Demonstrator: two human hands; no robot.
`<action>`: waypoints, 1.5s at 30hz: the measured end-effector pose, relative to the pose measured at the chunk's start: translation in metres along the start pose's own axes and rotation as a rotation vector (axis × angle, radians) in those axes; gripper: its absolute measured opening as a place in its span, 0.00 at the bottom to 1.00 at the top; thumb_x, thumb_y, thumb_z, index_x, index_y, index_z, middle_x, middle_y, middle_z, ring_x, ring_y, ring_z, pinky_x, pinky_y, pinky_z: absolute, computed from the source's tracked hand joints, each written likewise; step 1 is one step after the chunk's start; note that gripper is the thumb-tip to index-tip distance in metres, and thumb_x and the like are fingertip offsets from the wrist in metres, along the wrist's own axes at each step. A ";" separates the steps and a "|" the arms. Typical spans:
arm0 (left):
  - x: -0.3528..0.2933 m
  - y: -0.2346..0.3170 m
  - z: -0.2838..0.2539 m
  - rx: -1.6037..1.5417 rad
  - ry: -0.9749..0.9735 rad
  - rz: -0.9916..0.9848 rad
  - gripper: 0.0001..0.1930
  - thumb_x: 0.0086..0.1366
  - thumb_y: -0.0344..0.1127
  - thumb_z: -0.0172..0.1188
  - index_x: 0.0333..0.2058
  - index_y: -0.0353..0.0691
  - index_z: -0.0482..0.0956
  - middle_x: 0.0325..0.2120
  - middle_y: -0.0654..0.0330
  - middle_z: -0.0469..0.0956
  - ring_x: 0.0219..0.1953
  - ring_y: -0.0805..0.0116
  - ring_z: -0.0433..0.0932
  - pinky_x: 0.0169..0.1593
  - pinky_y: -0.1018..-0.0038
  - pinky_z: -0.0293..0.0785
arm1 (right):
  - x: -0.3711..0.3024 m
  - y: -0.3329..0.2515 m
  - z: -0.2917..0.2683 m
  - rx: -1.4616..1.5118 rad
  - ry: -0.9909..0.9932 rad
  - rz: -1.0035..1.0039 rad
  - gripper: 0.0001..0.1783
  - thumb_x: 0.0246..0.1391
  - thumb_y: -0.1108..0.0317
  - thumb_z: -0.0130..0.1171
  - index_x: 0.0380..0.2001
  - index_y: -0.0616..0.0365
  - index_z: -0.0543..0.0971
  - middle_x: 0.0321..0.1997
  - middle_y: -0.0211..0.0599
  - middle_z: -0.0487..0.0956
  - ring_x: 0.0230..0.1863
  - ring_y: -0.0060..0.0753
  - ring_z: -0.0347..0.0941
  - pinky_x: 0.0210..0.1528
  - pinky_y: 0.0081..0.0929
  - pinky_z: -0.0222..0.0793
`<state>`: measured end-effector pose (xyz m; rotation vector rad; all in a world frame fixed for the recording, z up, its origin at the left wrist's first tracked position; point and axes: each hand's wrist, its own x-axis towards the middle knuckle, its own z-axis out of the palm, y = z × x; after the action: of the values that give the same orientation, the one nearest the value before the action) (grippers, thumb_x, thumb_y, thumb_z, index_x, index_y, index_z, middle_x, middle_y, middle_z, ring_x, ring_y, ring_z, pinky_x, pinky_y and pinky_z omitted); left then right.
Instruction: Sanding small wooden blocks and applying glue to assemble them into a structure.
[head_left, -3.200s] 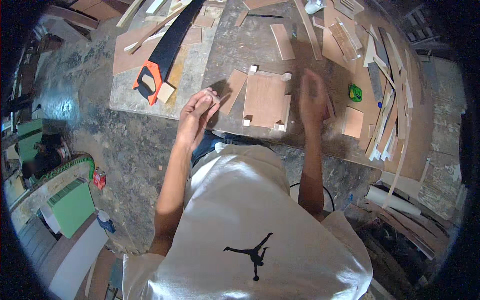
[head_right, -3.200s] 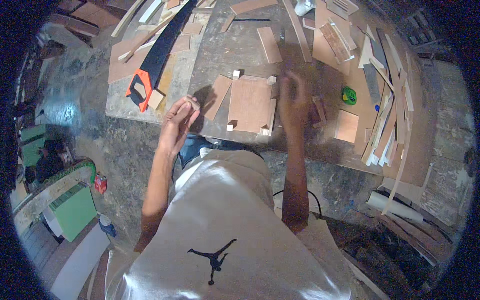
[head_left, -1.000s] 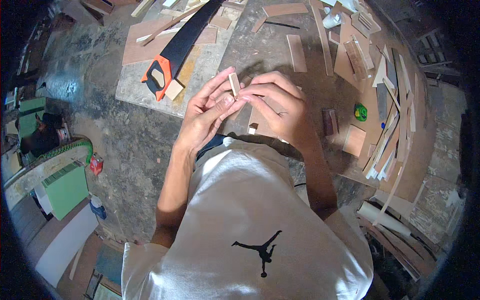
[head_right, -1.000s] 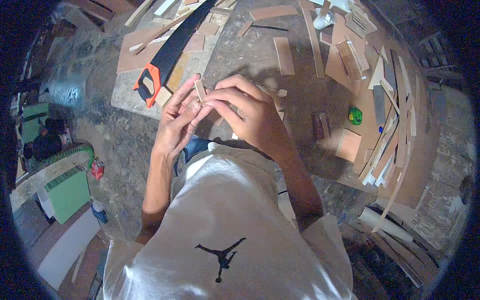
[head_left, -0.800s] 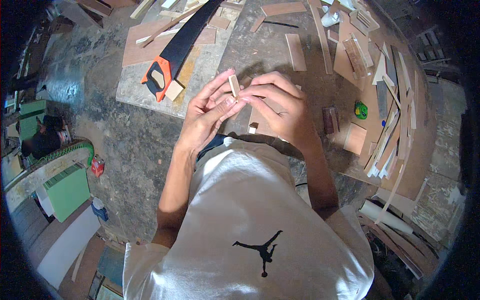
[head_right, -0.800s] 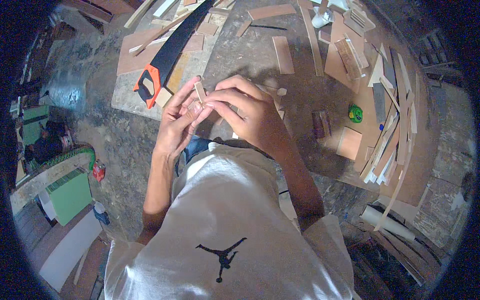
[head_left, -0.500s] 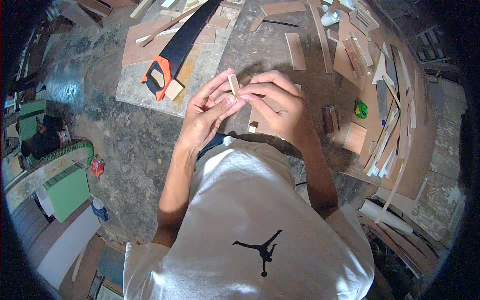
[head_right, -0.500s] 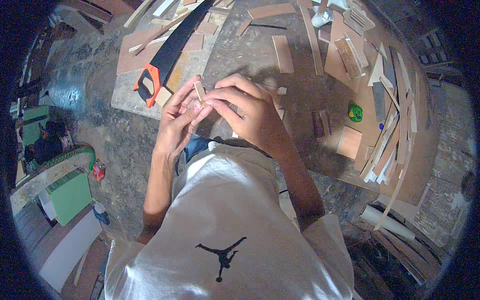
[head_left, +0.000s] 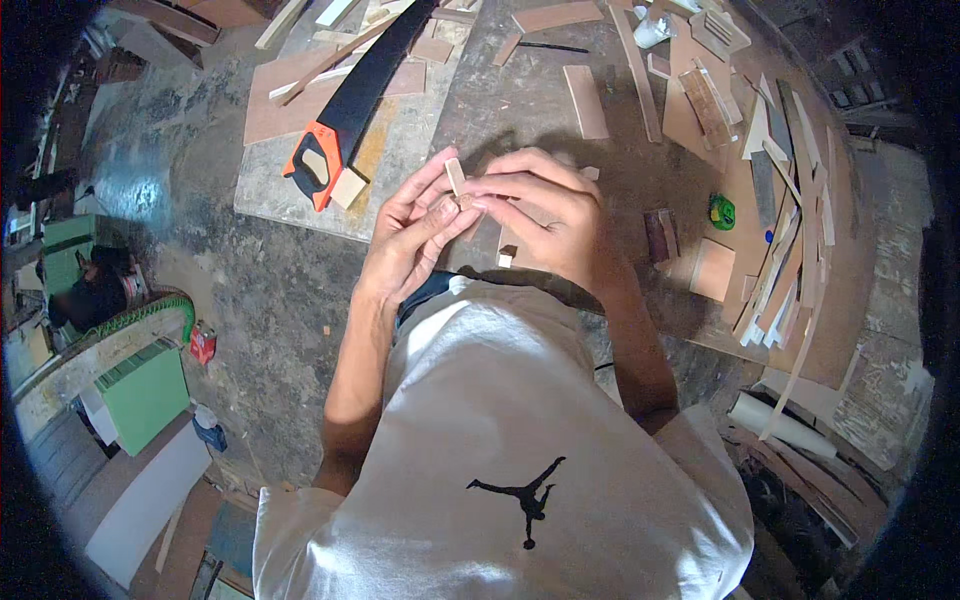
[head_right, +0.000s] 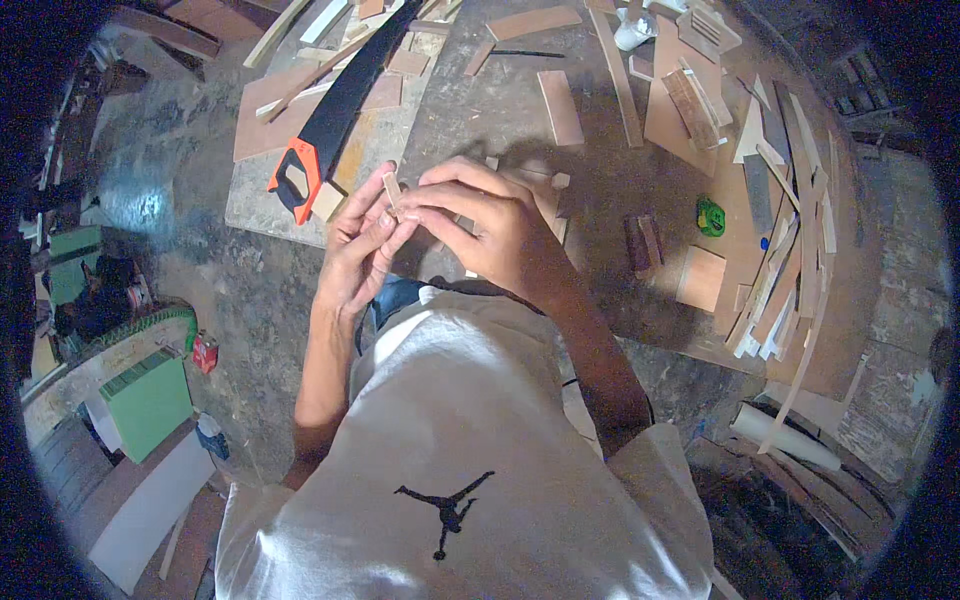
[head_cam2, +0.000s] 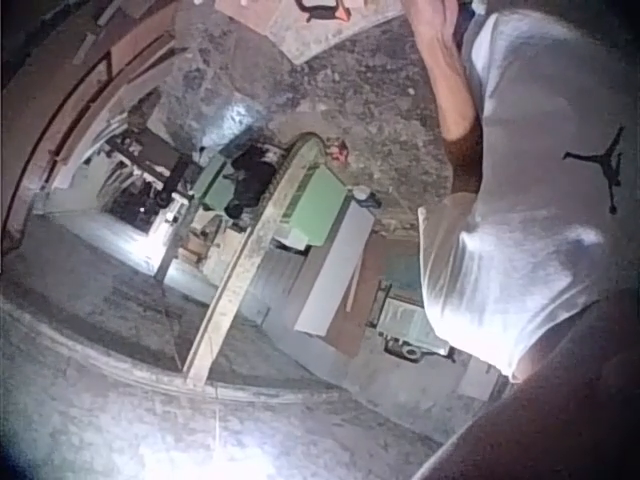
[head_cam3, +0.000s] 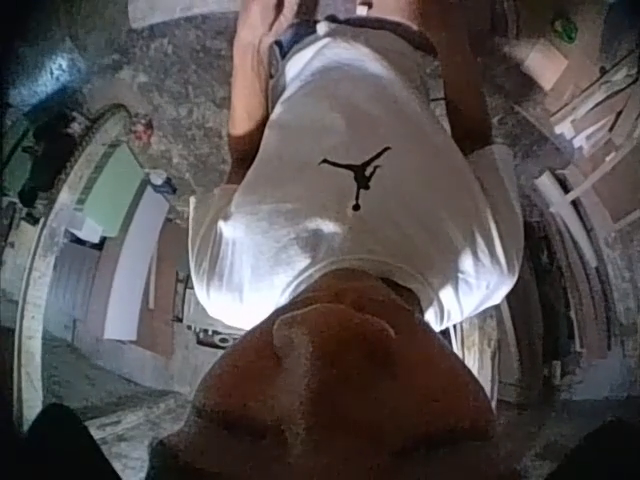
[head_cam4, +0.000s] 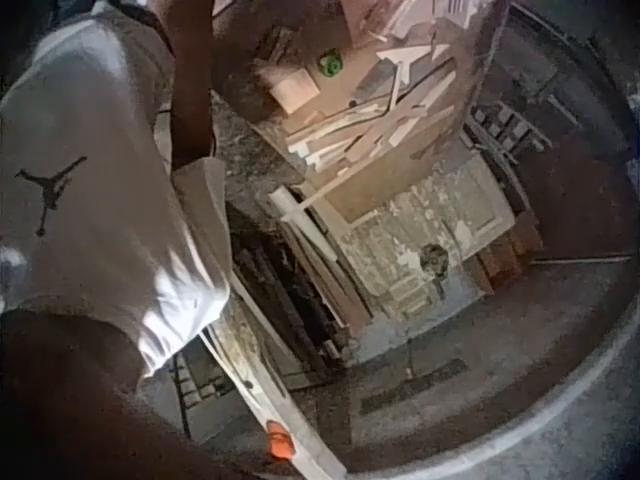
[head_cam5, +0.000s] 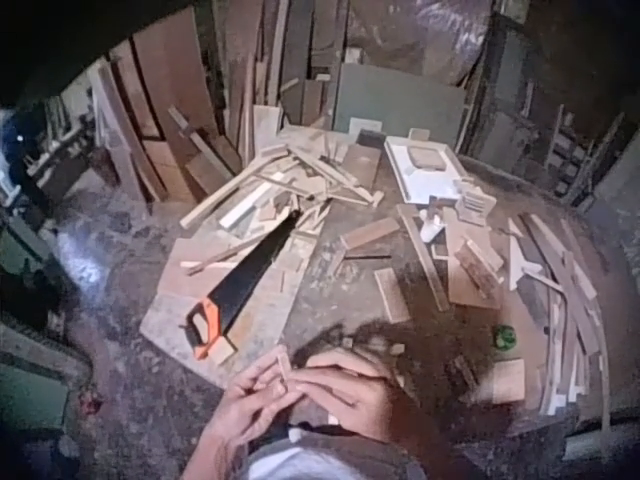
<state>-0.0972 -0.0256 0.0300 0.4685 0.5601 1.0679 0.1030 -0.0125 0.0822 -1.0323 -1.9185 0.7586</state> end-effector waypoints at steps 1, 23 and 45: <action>0.000 -0.001 -0.003 -0.039 -0.025 0.007 0.29 0.68 0.20 0.53 0.67 0.35 0.59 0.56 0.49 0.72 0.56 0.58 0.77 0.60 0.65 0.77 | 0.000 -0.001 0.000 0.023 0.005 0.013 0.14 0.51 0.74 0.66 0.43 0.58 0.83 0.42 0.38 0.80 0.40 0.36 0.80 0.43 0.29 0.75; -0.008 -0.002 -0.017 -0.116 -0.079 -0.002 0.30 0.67 0.19 0.54 0.67 0.36 0.59 0.57 0.49 0.72 0.55 0.60 0.77 0.58 0.68 0.79 | -0.009 -0.008 0.006 0.066 0.081 -0.021 0.11 0.47 0.79 0.67 0.37 0.61 0.85 0.41 0.38 0.80 0.41 0.36 0.78 0.43 0.29 0.74; -0.002 -0.007 -0.030 -0.203 -0.011 0.037 0.30 0.67 0.16 0.50 0.67 0.37 0.59 0.54 0.49 0.74 0.55 0.58 0.77 0.57 0.70 0.80 | 0.066 0.205 -0.002 -0.349 -0.309 0.222 0.09 0.57 0.67 0.60 0.40 0.53 0.84 0.38 0.37 0.84 0.42 0.39 0.80 0.44 0.34 0.74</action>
<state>-0.1126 -0.0278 0.0032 0.3071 0.4294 1.1439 0.1603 0.1440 -0.0538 -1.4272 -2.2820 0.7554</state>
